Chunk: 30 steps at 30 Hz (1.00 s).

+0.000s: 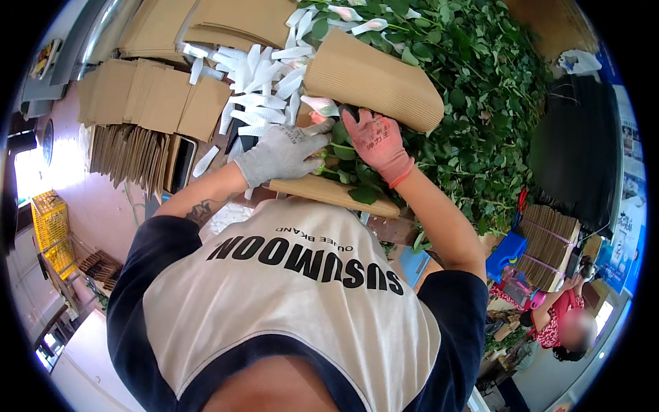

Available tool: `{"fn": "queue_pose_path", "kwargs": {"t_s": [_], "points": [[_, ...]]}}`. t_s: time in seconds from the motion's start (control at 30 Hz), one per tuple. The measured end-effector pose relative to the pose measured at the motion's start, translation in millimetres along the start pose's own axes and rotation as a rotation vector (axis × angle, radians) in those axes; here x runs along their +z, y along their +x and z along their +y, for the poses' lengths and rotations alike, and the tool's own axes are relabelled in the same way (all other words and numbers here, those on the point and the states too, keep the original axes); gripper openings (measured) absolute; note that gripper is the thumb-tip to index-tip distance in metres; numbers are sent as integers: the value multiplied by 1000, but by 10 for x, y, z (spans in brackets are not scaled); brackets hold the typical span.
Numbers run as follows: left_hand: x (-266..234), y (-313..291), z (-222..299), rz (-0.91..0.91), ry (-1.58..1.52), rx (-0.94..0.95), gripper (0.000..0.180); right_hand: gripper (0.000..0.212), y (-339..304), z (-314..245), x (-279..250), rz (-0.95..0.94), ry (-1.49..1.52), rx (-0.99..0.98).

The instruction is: The person places individual rose stems into cardboard liners, folds the cardboard around them, and stacks the prepared bunches for shipping.

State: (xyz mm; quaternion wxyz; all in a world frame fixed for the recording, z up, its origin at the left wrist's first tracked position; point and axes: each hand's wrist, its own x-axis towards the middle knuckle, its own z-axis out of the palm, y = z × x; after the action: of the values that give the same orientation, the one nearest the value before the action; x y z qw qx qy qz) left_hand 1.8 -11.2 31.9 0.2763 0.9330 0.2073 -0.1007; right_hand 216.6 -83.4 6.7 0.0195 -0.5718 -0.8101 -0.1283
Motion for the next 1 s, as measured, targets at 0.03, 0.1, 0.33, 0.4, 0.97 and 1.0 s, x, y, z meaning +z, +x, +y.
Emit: {"fn": "queue_pose_path", "kwargs": {"t_s": [0.03, 0.1, 0.33, 0.4, 0.97, 1.0], "points": [[-12, 33, 18, -6, -11, 12, 46, 44, -5, 6, -43, 25, 2, 12], [54, 9, -24, 42, 32, 37, 49, 45, -32, -74, -143, -140, 70, 108], [171, -19, -100, 173, 2, 19, 52, 30, -421, 1048, -1828, 357, -224, 362], [97, 61, -46, 125, 20, 33, 52, 30, -895, 1859, -2516, 483, -286, 535], [-35, 26, 8, 37, 1, 43, 44, 39, -71, 17, -977, -73, -144, -110], [-130, -3, 49, -60, 4, 1, 43, 39, -25, 12, -789, 100, -89, -158]]}}
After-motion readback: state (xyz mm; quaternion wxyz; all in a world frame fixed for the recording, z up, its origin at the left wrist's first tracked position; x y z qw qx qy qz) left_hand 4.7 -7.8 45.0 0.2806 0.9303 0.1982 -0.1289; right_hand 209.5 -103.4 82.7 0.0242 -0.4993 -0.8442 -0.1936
